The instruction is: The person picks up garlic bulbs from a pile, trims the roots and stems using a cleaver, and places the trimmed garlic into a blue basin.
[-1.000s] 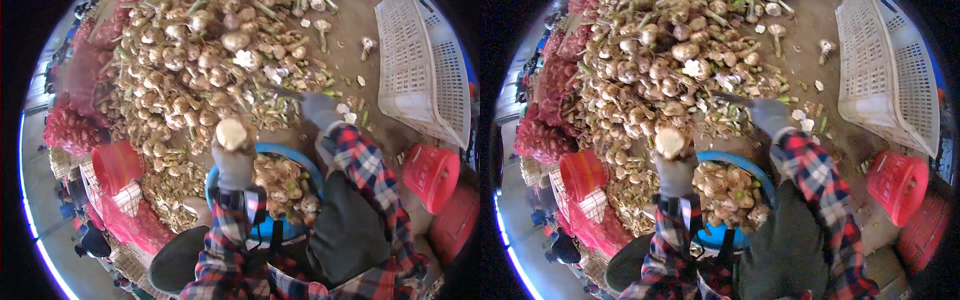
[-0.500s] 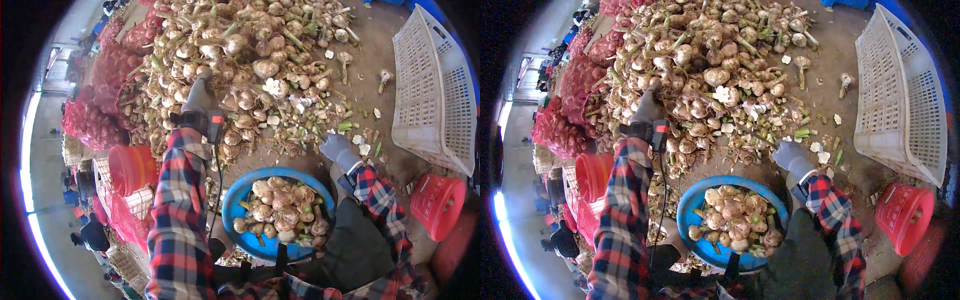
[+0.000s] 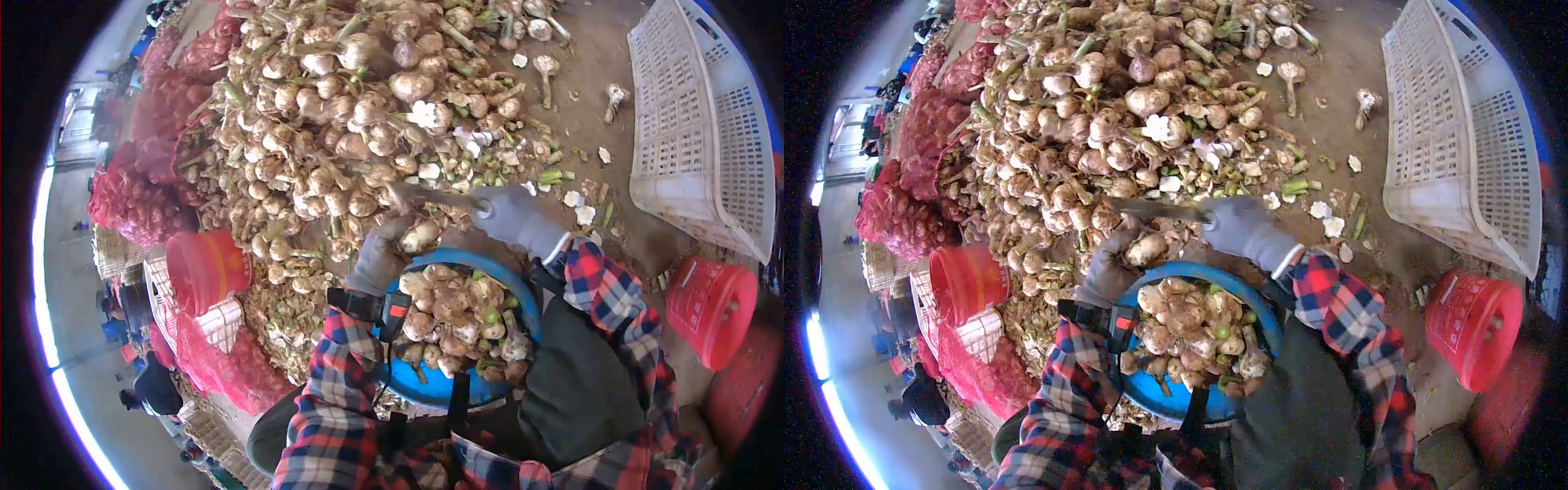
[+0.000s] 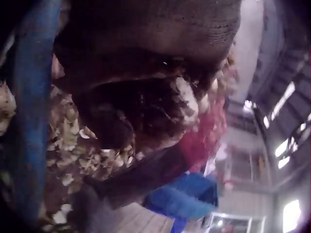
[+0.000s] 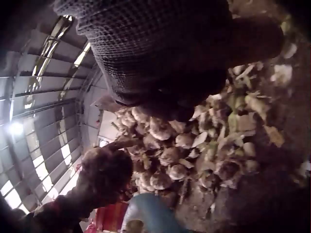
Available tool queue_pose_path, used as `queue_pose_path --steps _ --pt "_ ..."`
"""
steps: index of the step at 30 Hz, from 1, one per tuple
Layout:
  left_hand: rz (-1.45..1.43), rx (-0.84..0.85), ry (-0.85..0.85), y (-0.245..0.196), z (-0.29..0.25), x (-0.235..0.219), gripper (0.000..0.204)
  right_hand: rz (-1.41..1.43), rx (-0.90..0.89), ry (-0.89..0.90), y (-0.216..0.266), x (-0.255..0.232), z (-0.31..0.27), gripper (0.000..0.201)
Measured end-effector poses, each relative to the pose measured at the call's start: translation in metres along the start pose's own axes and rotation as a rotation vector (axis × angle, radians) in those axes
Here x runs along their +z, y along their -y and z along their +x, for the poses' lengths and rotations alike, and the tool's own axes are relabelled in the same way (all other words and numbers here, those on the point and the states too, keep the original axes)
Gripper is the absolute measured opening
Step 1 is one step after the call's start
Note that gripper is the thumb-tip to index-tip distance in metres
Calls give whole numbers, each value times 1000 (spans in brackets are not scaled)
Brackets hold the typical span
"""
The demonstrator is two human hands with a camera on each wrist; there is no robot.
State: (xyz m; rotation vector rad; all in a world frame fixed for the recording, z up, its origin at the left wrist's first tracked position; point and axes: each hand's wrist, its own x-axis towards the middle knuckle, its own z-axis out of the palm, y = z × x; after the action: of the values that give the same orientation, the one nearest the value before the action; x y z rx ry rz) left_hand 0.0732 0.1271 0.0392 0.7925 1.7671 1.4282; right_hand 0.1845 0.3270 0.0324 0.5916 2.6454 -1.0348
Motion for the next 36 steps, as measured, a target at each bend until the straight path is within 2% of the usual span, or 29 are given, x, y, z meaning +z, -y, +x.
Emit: queue_pose_path --steps 1,2,3,5,6,7,9,10,11,12,13,14,15,17,18,19,20,21,22,24,28,30,31,32,33,34,36 --pt "-164 -132 55 2 3 0 22 31 -61 -1 4 0 2 25" --pt "148 11 82 -27 6 7 19 62 -123 -2 8 -1 4 23" --pt "142 7 90 -25 10 9 19 63 -113 0 12 -3 4 23" --pt "-268 -385 -46 -20 16 11 22 35 -147 -5 18 -11 3 24" --pt "-224 -417 -111 -17 17 15 25 17 -151 35 19 -16 1 25" --pt "-223 -421 -107 -14 17 13 25 20 -146 35 8 -13 8 25" --pt "132 -390 -96 -9 16 9 28 -221 -23 302 -37 5 29 27" --pt "299 -202 -118 -15 16 11 29 -334 29 317 -71 13 30 30" --pt "299 -199 -118 -20 17 10 29 -443 83 328 -93 15 27 34" --pt "294 -257 -157 -24 17 8 24 -445 77 330 -92 12 24 34" --pt "287 -322 -191 -24 15 7 20 -321 201 231 -88 6 13 32" --pt "-223 -447 -280 -19 16 5 15 -194 334 132 -83 2 -1 30" --pt "-15 4 -147 4 16 1 14 -194 339 133 -74 0 -6 30" --pt "-869 -244 -378 2 19 18 17 -172 259 86 -41 2 -6 27" --pt "-867 -246 -379 5 16 20 17 -130 40 -34 -36 14 -7 22" --pt "-224 -96 -282 11 11 21 24 -87 -180 -157 -31 24 -5 18" --pt "416 56 -168 18 8 22 33 -85 -182 -157 -16 19 -4 18" --pt "565 111 -165 43 7 22 33 -126 -284 -92 -3 14 -3 20" --pt "569 78 -200 63 9 25 32 -167 -383 -27 6 13 -3 23" --pt "638 51 -223 92 11 29 31 -189 -391 -44 16 16 -3 23" --pt "756 90 -247 102 2 39 29 -229 -394 -74 16 22 0 25" --pt "597 46 -317 111 2 43 29 -218 -398 -98 15 25 -1 25" --pt "228 -56 -398 114 3 48 28 -235 -371 -67 17 24 -2 26" --pt "-299 -145 -487 115 2 49 28 -251 -344 -36 18 23 -3 26" --pt "-598 -192 -543 118 4 50 27 -251 -343 -32 18 21 -3 26" --pt "-599 -194 -544 119 1 51 27 -238 -300 -28 18 19 -3 25" --pt "769 268 -373 80 4 55 21 -228 -258 -29 18 11 -2 25"
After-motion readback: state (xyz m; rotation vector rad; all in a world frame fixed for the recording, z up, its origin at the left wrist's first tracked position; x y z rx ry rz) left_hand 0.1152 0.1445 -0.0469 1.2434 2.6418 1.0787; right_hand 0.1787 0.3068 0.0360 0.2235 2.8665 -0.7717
